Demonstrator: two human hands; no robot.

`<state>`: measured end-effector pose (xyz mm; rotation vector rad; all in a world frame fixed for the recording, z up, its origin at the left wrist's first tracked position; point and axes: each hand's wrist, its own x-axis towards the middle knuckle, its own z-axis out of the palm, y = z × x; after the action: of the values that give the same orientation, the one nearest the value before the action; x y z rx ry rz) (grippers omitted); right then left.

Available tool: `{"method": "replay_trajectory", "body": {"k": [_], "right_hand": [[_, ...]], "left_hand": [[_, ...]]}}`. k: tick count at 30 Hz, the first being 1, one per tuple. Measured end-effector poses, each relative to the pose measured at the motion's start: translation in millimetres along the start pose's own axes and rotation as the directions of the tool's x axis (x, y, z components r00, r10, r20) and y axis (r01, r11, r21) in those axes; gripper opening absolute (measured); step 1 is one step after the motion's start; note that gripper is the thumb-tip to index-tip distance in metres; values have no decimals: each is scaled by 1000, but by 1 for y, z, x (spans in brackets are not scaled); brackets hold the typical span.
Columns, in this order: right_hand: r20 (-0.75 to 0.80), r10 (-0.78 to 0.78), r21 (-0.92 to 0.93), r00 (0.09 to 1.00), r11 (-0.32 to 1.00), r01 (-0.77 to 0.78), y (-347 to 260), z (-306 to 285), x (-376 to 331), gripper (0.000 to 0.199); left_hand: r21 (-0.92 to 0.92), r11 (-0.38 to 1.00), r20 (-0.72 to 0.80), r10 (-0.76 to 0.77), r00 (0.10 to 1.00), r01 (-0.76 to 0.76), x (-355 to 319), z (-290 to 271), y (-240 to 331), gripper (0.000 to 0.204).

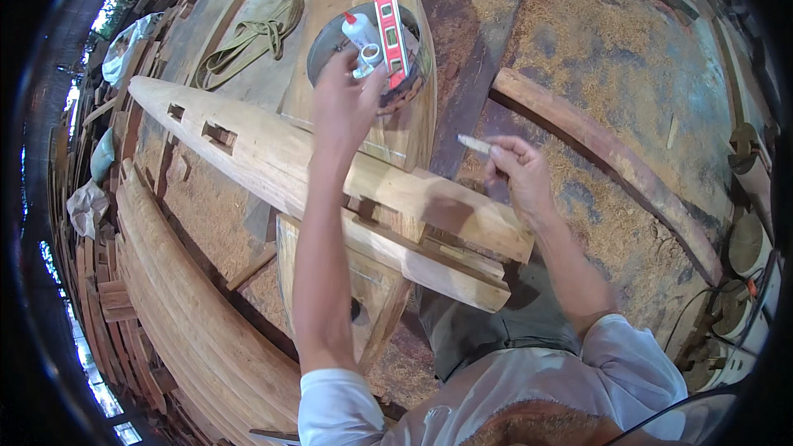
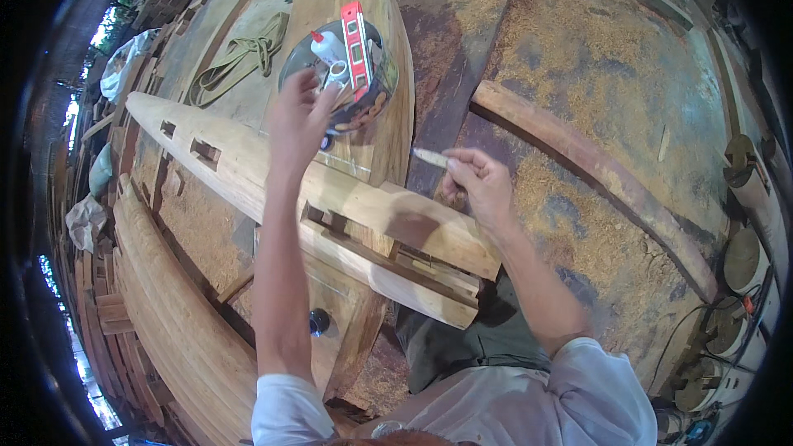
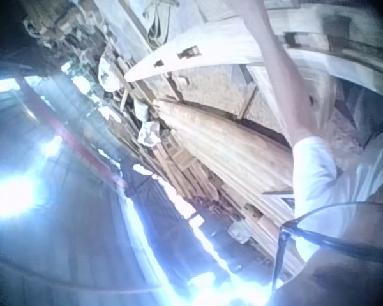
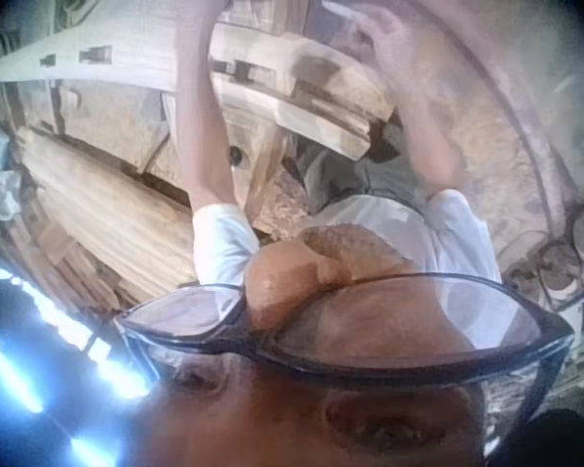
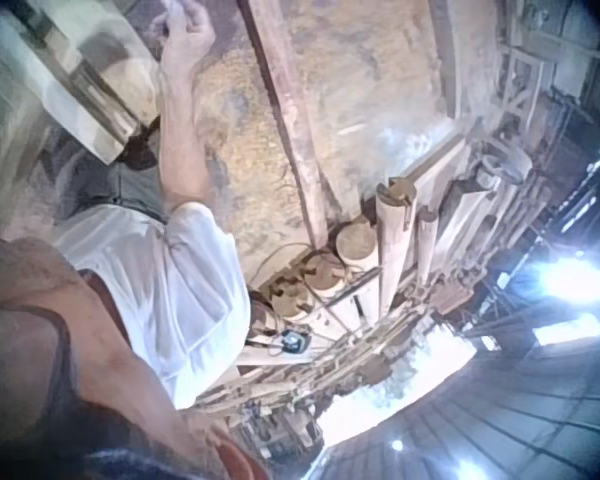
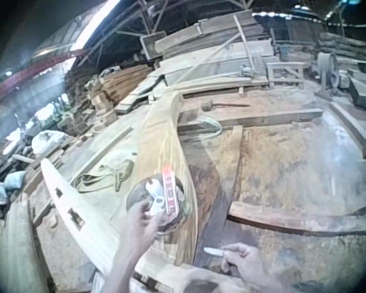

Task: The person applies glue from a small blue bottle to the edges and joints of a large wooden structure using a small stick. They repeatedly dip the stick into the bottle and spread the glue along seams and into notches on the wood.

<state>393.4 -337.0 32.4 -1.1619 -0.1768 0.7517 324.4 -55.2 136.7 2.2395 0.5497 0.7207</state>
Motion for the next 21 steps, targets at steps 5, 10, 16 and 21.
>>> {"method": "replay_trajectory", "body": {"k": [5, 10, 16, 21], "right_hand": [[-71, 149, -59, 986, 986, -153, 6, -2, -14, 22], [-109, 235, -105, 966, 964, -246, 11, -30, -20, 20], [-128, 260, -115, 957, 955, -275, -11, 5, 8, 18], [-130, 168, -136, 977, 973, -185, -27, 8, 22, 16]], "left_hand": [[515, 829, -6, -249, 968, 216, 84, 74, -15, 63], [433, 834, 87, -415, 905, 341, 95, 74, -27, 58], [265, 886, 138, -424, 895, 379, 90, 40, -16, 54], [-195, 921, -27, -350, 936, 338, 73, -21, -17, 48]]}}
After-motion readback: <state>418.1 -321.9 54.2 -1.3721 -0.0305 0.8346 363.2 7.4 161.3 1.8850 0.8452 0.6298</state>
